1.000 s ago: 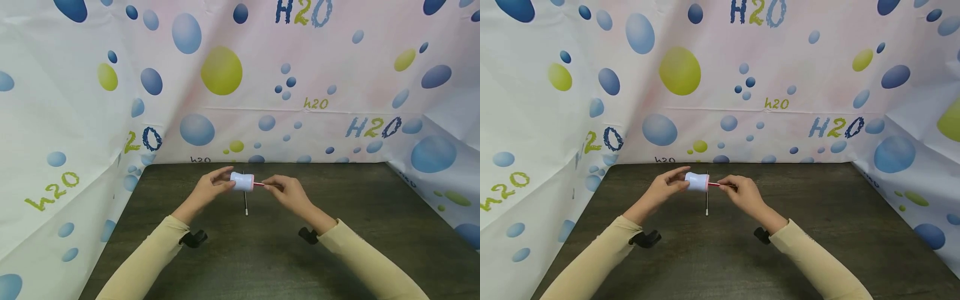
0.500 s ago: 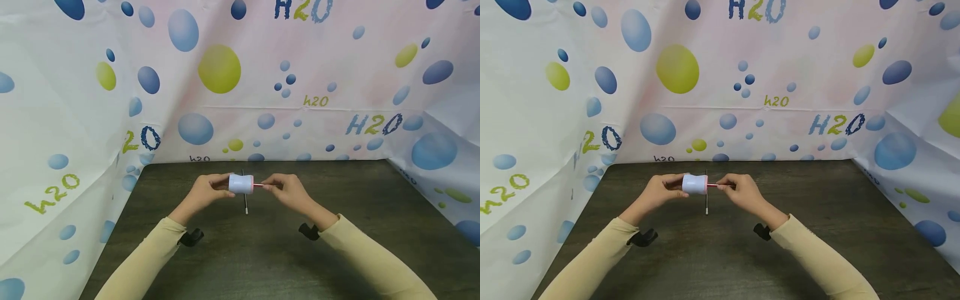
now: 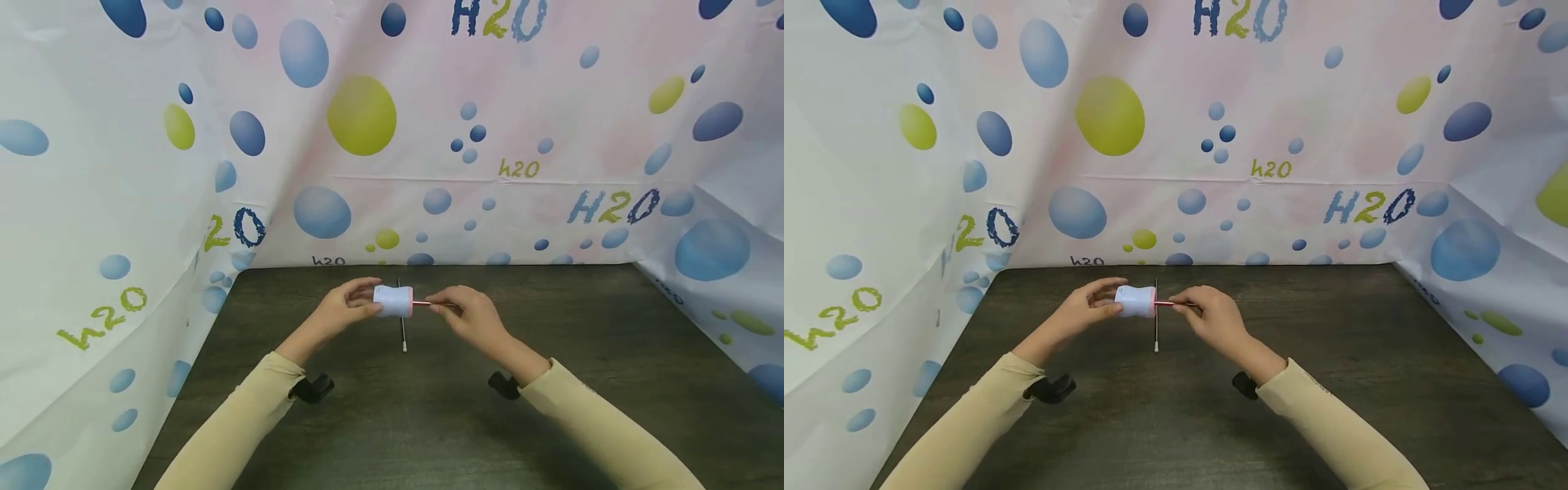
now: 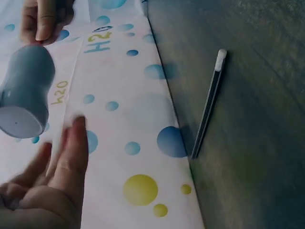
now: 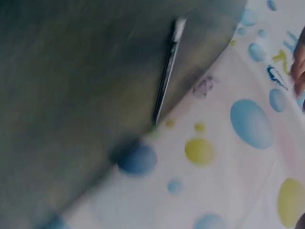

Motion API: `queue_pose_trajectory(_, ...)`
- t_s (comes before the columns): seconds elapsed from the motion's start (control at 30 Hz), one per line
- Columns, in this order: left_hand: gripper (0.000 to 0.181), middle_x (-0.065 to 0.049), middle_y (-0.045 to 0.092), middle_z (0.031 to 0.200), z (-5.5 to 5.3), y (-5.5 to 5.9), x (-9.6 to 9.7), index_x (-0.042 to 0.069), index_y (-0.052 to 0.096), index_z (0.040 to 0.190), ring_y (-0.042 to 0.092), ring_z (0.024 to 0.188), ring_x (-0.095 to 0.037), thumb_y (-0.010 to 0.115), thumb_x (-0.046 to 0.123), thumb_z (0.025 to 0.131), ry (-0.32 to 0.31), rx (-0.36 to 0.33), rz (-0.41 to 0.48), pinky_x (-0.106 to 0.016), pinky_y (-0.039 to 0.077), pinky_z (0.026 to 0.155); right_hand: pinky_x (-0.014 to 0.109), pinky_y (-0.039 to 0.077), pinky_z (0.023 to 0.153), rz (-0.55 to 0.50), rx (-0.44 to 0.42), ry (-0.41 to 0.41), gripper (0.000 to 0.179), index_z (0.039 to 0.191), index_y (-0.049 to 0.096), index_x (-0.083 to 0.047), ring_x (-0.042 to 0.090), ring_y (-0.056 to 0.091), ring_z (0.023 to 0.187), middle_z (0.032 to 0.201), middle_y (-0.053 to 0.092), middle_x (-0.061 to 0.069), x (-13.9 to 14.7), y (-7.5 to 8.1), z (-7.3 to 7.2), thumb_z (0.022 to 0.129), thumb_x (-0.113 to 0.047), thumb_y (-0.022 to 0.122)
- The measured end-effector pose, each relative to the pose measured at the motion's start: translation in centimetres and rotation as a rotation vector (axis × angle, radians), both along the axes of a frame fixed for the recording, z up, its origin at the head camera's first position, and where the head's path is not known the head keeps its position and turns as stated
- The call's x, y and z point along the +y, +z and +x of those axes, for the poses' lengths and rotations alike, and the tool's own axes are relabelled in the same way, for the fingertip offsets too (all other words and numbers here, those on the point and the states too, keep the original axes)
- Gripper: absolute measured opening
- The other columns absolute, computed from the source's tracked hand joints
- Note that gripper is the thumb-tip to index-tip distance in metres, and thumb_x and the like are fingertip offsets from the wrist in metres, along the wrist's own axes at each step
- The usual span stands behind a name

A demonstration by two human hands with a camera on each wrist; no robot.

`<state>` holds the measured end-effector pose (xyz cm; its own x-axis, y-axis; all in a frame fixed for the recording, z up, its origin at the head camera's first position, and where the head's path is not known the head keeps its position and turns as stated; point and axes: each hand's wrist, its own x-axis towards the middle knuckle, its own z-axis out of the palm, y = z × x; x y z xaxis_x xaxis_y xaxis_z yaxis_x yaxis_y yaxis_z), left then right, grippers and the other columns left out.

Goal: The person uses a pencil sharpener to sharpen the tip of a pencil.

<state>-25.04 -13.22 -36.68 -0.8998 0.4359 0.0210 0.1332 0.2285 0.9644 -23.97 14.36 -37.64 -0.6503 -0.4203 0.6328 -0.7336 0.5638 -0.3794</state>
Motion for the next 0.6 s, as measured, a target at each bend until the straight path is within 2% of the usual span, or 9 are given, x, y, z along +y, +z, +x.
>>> queue_pose_trajectory(0.03, 0.058, -0.029, 0.052, 0.149, -0.1, -0.1, 0.1, -0.004, 0.045, 0.151, 0.058, 0.134, -0.042, 0.066, 0.019, 0.101, -0.002, -0.012, -0.021, -0.048, 0.057, 0.105, 0.021, 0.039, 0.052, 0.019, 0.125, -0.001, 0.018, 0.098, 0.078, -0.007, 0.005, 0.047, 0.059, 0.081, 0.075, 0.005, 0.1, -0.1, 0.0, 0.081, 0.000, 0.081)
queue_pose_trajectory(0.1, 0.057, -0.031, 0.055, 0.145, -0.3, -0.2, 0.2, -0.008, 0.046, 0.149, 0.060, 0.131, -0.041, 0.065, 0.018, 0.102, -0.005, -0.022, -0.069, -0.048, 0.057, 0.105, 0.021, 0.040, 0.049, 0.055, 0.337, -0.003, 0.025, 0.095, 0.078, -0.008, 0.009, 0.054, 0.060, 0.077, 0.073, 0.002, 0.3, -0.2, -0.2, 0.074, 0.002, 0.085)
queue_pose_trajectory(0.17, 0.058, -0.031, 0.058, 0.142, -0.2, -0.4, 0.2, -0.010, 0.048, 0.147, 0.063, 0.128, -0.040, 0.068, 0.017, 0.100, -0.008, -0.013, -0.088, -0.045, 0.059, 0.103, 0.022, 0.041, 0.048, 0.075, 0.443, 0.011, 0.027, 0.092, 0.076, -0.009, 0.011, 0.059, 0.060, 0.075, 0.074, 0.003, 0.4, -0.2, -0.3, 0.070, 0.004, 0.086)
queue_pose_trajectory(0.2, 0.058, -0.031, 0.059, 0.142, -0.2, -0.5, 0.3, -0.009, 0.049, 0.146, 0.064, 0.127, -0.039, 0.070, 0.016, 0.098, -0.007, -0.004, -0.091, -0.044, 0.059, 0.102, 0.021, 0.041, 0.047, 0.082, 0.439, 0.016, 0.026, 0.091, 0.076, -0.008, 0.011, 0.060, 0.059, 0.075, 0.074, 0.003, 0.4, -0.1, -0.2, 0.071, 0.004, 0.086)
queue_pose_trajectory(0.23, 0.058, -0.030, 0.059, 0.141, -0.1, -0.5, 0.3, -0.009, 0.050, 0.146, 0.064, 0.127, -0.039, 0.071, 0.014, 0.097, -0.006, 0.007, -0.092, -0.044, 0.060, 0.102, 0.020, 0.040, 0.047, 0.084, 0.403, 0.021, 0.023, 0.091, 0.077, -0.008, 0.010, 0.059, 0.058, 0.075, 0.075, 0.003, 0.5, 0.1, -0.1, 0.073, 0.004, 0.085)
queue_pose_trajectory(0.3, 0.058, -0.029, 0.061, 0.140, 0.0, -0.4, 0.5, -0.007, 0.052, 0.145, 0.066, 0.126, -0.039, 0.074, 0.011, 0.094, 0.005, 0.036, -0.091, -0.042, 0.061, 0.099, 0.019, 0.037, 0.047, 0.082, 0.262, 0.021, 0.015, 0.091, 0.078, -0.006, 0.007, 0.053, 0.054, 0.076, 0.075, 0.005, 0.5, 0.6, 0.3, 0.079, 0.002, 0.082)
queue_pose_trajectory(0.43, 0.058, -0.027, 0.067, 0.133, 0.5, 0.0, 0.7, -0.003, 0.057, 0.143, 0.070, 0.118, -0.037, 0.078, 0.009, 0.090, 0.039, 0.106, -0.102, -0.039, 0.063, 0.093, 0.019, 0.038, 0.052, 0.039, -0.144, 0.016, 0.006, 0.095, 0.079, -0.004, 0.000, 0.046, 0.056, 0.082, 0.078, 0.010, 0.6, 2.0, 0.7, 0.090, -0.003, 0.075)
queue_pose_trajectory(0.53, 0.059, -0.027, 0.071, 0.125, 0.8, 0.1, 0.9, -0.001, 0.060, 0.141, 0.074, 0.112, -0.035, 0.081, 0.008, 0.087, 0.059, 0.161, -0.111, -0.035, 0.064, 0.089, 0.021, 0.042, 0.055, 0.011, -0.387, 0.028, 0.009, 0.098, 0.078, -0.001, 0.003, 0.050, 0.062, 0.088, 0.078, 0.012, 0.8, 2.6, 0.4, 0.094, -0.006, 0.071)
queue_pose_trajectory(0.6, 0.059, -0.026, 0.073, 0.121, 1.1, 0.1, 1.0, -0.001, 0.060, 0.141, 0.075, 0.108, -0.034, 0.082, 0.007, 0.086, 0.063, 0.202, -0.123, -0.033, 0.064, 0.087, 0.022, 0.043, 0.057, -0.008, -0.542, 0.052, 0.014, 0.100, 0.077, 0.002, 0.005, 0.050, 0.064, 0.084, 0.076, 0.008, 1.0, 2.8, 0.0, 0.097, -0.008, 0.069)
